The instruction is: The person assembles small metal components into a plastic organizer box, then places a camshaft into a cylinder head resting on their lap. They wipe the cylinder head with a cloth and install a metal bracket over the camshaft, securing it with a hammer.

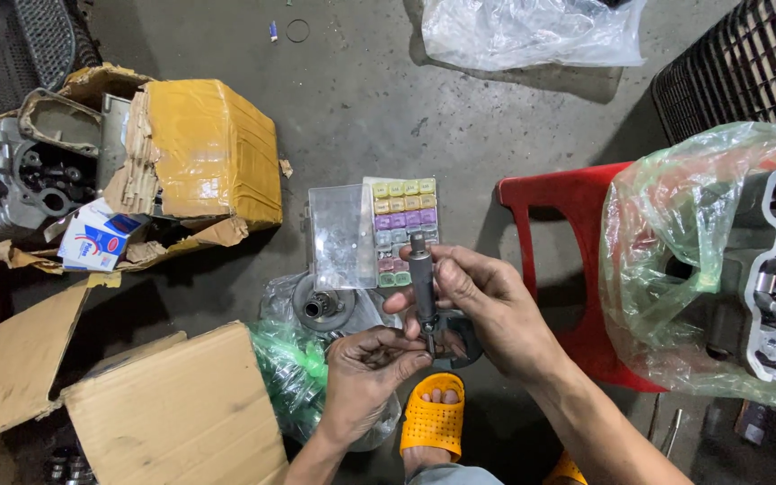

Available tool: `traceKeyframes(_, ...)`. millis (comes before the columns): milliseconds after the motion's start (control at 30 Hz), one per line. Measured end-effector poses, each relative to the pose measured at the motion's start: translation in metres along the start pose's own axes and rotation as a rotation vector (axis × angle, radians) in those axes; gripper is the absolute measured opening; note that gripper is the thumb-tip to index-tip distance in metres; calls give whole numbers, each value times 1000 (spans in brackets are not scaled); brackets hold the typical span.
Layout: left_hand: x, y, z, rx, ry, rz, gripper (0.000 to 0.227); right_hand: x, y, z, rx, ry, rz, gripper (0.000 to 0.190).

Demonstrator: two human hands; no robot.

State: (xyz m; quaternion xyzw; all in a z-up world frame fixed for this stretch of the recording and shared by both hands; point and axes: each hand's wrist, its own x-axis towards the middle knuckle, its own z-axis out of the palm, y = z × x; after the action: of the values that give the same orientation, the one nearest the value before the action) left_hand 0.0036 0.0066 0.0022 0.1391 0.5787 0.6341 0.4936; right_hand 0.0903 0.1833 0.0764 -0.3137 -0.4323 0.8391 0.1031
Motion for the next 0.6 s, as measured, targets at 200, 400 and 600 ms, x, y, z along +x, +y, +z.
traceKeyframes(200, 1, -4, 0, 1, 13, -18, 18, 1, -5, 2, 3, 9, 28, 50)
traceKeyframes(400, 0, -8, 2, -65, -99, -62, 23, 3, 4, -2, 3, 25, 27, 53)
traceKeyframes(600, 2, -13, 6, -145, -106, -97, 24, 3, 11, -4, -122, -39, -39, 20)
